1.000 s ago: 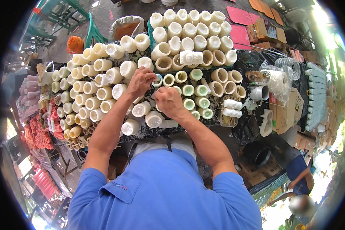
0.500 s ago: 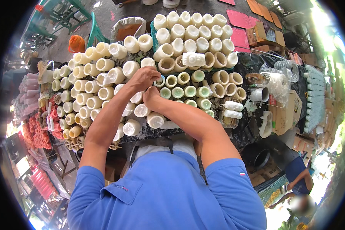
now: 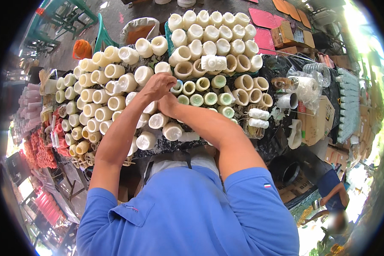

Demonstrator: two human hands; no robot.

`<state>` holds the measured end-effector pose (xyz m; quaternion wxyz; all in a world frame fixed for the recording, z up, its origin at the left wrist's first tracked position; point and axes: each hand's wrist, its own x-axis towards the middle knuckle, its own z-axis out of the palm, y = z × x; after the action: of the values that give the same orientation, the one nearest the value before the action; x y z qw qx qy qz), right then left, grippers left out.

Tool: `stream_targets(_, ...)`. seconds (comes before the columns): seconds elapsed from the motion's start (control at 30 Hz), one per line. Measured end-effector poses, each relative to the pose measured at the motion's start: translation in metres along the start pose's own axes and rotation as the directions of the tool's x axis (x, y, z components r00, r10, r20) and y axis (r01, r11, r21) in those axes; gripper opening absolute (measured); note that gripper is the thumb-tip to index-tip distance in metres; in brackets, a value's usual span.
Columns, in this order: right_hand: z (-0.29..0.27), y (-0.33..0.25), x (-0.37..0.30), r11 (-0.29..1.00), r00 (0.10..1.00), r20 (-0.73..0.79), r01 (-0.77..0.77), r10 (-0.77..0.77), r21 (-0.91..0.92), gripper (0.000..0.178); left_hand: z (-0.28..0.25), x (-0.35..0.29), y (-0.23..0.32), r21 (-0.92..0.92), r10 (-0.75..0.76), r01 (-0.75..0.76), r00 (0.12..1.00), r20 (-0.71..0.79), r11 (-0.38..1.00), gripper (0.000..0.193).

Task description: The person inserts wicks into cylindrical wax candle bodies and places them into a perforated foam rack. The person handles the candles one at a time, aligning the wick and pressing it into the wax before arranging the finished units in the rack.

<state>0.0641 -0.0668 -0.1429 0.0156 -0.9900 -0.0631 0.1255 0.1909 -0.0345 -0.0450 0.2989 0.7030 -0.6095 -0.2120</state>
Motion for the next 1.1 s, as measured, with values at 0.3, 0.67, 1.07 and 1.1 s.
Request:
stream_targets(0.3, -0.129, 0.031, -0.094, 0.842, 0.984, -0.113, -0.055, 0.136, 0.536, 0.018, -0.018, -0.018, 0.010, -0.192, -0.210, 0.205, 0.978, -0.007, 0.960, 0.020)
stream_targets(0.67, -0.162, -0.013, -0.156, -0.365, 0.823, 0.255, -0.063, 0.507, 0.929, 0.034, -0.006, -0.113, 0.113, -0.881, -0.463, 0.305, 0.879, 0.114, 0.362, 0.028)
stream_targets(1.07, -0.187, -0.059, -0.162, -0.011, 0.750, -0.033, 0.054, 0.661, 0.998, 0.020, -0.013, -0.149, 0.136, -0.873, -0.523, 0.206, 0.850, -0.064, 0.442, 0.021)
stream_targets(1.1, -0.187, -0.061, -0.164, -0.027, 0.766, -0.056, 0.095, 0.641, 0.995, 0.021, -0.014, -0.152, 0.134, -0.867, -0.531, 0.229, 0.846, -0.047, 0.442, 0.021)
